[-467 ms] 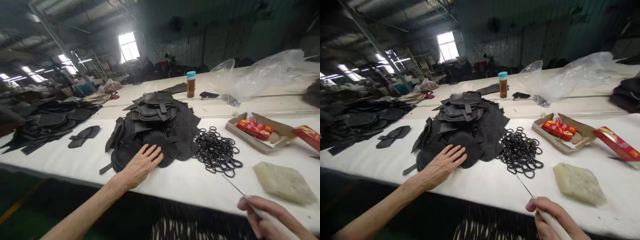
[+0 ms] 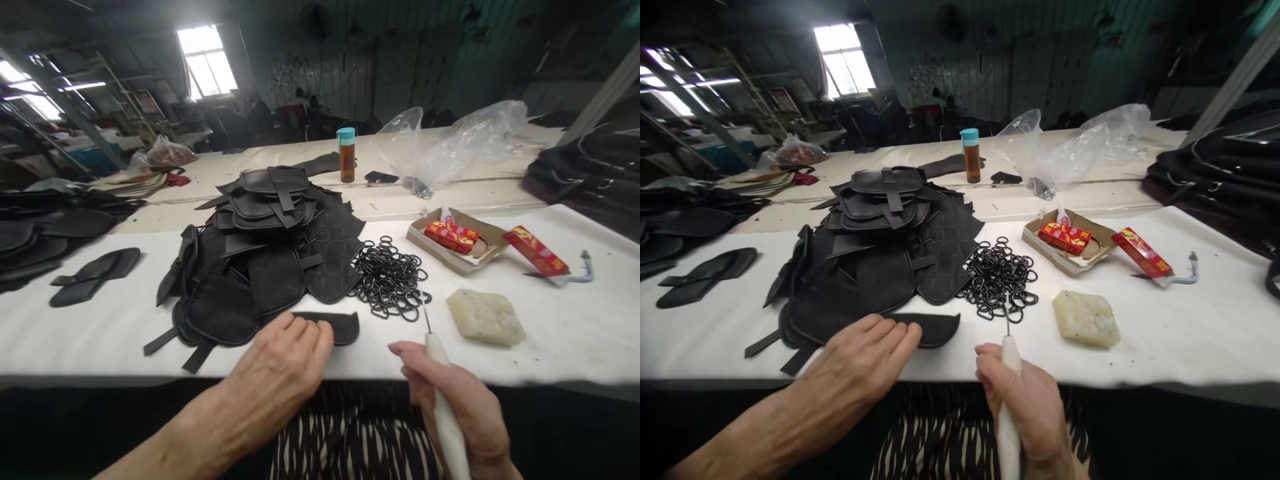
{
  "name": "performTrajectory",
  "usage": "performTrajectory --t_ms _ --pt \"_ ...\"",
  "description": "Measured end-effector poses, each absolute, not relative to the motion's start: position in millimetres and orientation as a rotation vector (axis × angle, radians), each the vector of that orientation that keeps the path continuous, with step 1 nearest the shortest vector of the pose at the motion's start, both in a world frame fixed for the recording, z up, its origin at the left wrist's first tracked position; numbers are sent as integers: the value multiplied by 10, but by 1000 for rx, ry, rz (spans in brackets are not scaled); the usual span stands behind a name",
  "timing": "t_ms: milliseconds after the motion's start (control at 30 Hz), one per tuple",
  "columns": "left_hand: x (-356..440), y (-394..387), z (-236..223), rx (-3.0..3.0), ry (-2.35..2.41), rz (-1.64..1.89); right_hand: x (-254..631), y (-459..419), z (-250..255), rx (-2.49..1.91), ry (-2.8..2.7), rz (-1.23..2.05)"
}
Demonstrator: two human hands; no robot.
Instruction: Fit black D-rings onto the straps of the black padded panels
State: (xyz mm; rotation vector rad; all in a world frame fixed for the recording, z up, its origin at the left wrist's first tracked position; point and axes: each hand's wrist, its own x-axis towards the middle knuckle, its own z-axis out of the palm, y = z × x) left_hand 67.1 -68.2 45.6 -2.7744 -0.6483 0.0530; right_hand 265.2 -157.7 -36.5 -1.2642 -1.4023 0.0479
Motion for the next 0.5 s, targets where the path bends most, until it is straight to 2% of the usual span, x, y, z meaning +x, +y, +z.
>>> performTrajectory --t_ms 100,233,367,500 --pt "826 -904 557 -2921 -518 188 2579 -1490 -295 -1111 -1759 -156" --pt "893 -879 607 -3113 -621 221 2544 -1501 -225 -1025 -1835 6" --pt "809 -737 657 -3331 -865 -158 2551 -1600 -210 -1084 -1763 107" --pt "665 -694 648 -3376 -1255 -604 2591 -1663 -182 -1356 -1435 438"
